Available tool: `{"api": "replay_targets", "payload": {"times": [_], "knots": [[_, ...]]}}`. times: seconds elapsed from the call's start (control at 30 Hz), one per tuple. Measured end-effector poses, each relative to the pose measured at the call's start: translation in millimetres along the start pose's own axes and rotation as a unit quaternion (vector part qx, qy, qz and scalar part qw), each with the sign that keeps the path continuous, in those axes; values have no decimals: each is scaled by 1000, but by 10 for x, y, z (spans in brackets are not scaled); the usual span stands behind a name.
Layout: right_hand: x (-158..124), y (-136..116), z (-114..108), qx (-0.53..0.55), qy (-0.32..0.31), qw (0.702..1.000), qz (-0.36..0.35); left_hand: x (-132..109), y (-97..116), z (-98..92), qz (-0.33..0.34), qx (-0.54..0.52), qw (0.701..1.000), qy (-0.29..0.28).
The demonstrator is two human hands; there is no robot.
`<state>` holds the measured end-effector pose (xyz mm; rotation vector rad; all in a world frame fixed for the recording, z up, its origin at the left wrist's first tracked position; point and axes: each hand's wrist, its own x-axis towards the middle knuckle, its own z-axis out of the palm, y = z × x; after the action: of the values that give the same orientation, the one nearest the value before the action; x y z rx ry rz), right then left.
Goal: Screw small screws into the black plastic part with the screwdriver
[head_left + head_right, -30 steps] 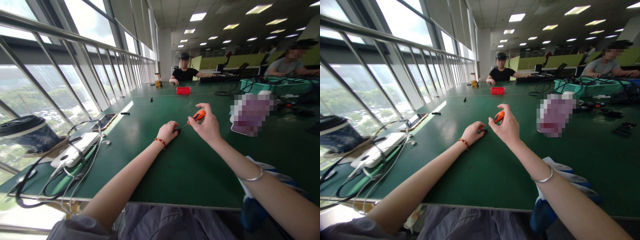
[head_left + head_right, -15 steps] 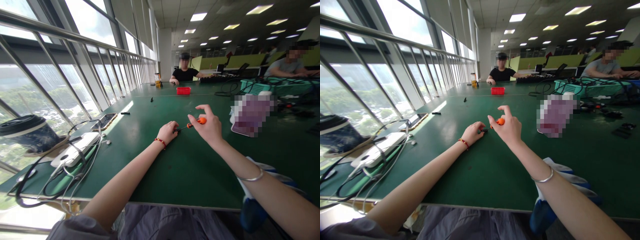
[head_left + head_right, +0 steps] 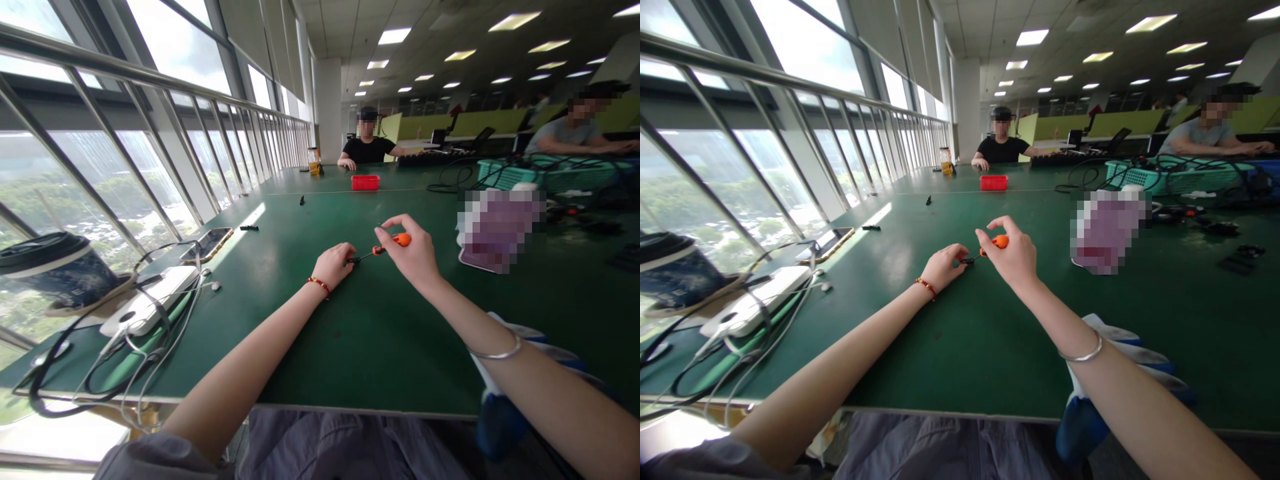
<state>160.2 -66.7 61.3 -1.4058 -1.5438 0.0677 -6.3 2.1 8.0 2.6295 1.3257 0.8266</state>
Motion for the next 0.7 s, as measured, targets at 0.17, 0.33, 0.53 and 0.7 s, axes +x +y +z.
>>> {"api": "replay_targets", "payload": {"times": [0.17, 0.33, 0.53, 0.7], "knots": [[0, 9, -5, 18, 25, 999, -31, -5, 3, -5, 1, 0, 1000, 6], [15, 25, -4, -22, 22, 1000, 3, -6, 4, -6, 0, 2, 1000, 4], [-1, 25, 1, 32, 13, 998, -43, -29, 67, -62, -42, 24, 999, -5], [11, 22, -6, 14, 21, 1000, -11, -32, 83, -67, -44, 38, 998, 4]]}}
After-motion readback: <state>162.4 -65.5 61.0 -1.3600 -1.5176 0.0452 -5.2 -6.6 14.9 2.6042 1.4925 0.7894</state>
